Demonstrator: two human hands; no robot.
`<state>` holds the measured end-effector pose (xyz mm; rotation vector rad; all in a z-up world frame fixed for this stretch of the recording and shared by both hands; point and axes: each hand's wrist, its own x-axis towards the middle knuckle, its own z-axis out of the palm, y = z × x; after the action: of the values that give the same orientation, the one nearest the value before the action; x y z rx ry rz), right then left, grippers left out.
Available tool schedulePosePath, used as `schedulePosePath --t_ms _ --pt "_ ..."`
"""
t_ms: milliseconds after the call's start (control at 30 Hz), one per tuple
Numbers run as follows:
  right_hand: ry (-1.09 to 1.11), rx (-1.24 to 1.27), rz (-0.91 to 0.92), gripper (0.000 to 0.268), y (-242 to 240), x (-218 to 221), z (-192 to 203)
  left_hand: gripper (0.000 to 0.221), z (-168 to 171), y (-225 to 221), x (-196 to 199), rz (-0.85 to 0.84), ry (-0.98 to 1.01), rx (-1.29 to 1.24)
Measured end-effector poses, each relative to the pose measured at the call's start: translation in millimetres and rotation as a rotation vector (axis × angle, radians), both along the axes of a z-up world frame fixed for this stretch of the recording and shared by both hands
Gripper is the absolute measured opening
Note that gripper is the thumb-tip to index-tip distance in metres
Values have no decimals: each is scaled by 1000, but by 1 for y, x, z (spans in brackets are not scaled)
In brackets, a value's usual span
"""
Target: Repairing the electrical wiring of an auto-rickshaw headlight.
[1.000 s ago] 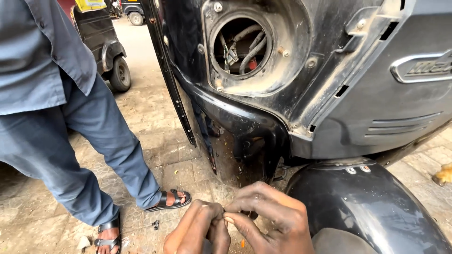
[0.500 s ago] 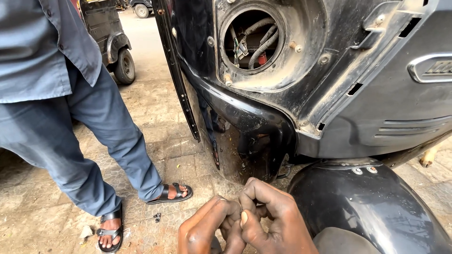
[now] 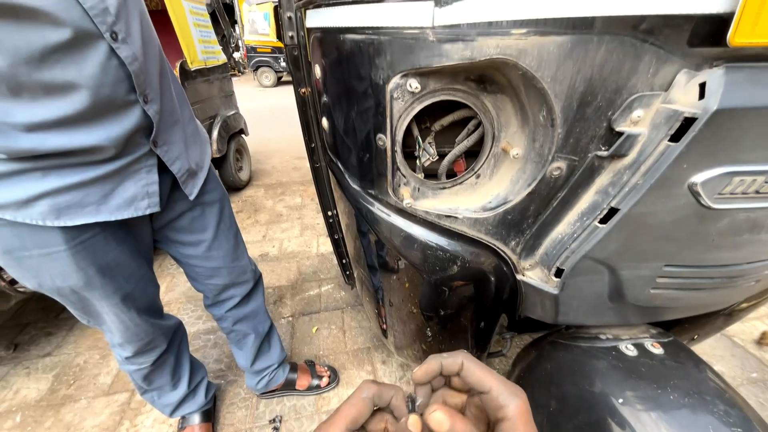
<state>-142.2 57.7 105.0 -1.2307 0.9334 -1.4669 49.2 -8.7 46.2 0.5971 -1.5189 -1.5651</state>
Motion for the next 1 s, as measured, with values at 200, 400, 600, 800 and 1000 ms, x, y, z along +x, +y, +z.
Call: schedulePosePath --t_ms 200,400,600,800,1000 --pt "-44 -221 -264 32 57 14 51 8 67 71 -2 299 24 -114" --pt "-115 -324 -249 47 69 -18 60 7 84 73 -3 373 38 -163" --pt "445 -344 -275 34 45 -5 54 8 48 55 -15 262 48 -104" --pt "470 -402 -297 20 37 4 34 8 48 49 -17 269 -103 -209" --pt "187 -335 -12 27 30 -9 3 8 3 23 -28 -33 193 -19"
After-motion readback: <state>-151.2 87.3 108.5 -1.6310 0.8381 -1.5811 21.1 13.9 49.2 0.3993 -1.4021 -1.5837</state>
